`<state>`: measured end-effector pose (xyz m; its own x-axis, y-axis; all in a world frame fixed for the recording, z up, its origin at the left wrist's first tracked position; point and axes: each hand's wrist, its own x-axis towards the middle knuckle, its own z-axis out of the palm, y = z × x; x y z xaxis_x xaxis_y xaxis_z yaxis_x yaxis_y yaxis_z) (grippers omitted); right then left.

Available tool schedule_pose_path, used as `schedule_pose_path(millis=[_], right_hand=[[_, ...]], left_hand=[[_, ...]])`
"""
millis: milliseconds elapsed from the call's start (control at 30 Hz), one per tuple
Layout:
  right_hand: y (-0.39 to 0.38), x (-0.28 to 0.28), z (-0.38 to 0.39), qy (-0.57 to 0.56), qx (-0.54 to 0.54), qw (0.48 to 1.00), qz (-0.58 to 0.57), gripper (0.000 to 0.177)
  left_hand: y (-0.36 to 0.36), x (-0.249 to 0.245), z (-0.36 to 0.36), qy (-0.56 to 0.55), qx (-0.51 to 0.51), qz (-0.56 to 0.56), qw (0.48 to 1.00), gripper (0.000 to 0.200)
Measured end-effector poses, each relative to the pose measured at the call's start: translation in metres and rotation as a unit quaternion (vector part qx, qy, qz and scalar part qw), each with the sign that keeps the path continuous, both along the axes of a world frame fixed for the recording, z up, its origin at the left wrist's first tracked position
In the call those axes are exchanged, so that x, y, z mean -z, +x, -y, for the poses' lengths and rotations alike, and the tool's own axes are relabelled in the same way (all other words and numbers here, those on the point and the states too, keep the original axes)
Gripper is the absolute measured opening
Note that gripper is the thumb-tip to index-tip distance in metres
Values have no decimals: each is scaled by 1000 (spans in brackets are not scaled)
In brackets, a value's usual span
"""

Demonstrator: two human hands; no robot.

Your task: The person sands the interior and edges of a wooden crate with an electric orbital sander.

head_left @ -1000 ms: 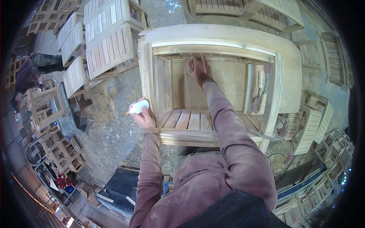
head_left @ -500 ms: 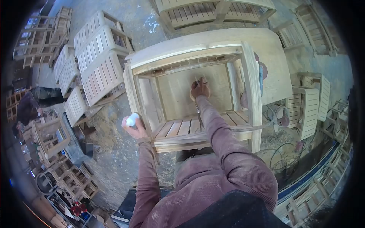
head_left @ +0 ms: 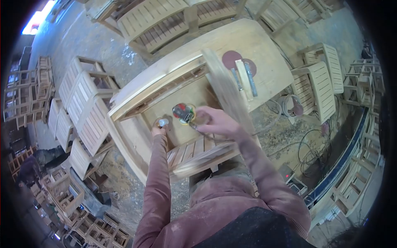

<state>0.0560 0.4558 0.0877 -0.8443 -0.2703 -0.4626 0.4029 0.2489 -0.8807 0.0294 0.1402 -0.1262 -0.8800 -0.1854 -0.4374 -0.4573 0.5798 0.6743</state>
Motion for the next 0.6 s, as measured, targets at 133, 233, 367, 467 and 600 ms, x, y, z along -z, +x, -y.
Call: schedule_pose_path(millis=[133,233,367,467,600], right_hand=[[24,-20,-106,-76,398,914,2,39],[29,56,-207,97,457,884,21,41],[-4,157,-280,184,346,910,137,49],[-32,233,-302,186,345,896,209,42],[-37,303,-312,322,79,922,199,23]], left_hand=[[2,69,-3,-20,-13,7,1000,49],[11,90,-18,-112,-34,37,992,52],[29,124,-21,-2,-143,34,989,56],[31,117,-21,58,-204,102,972,56],[38,99,-2,55,-239,182,952,66]])
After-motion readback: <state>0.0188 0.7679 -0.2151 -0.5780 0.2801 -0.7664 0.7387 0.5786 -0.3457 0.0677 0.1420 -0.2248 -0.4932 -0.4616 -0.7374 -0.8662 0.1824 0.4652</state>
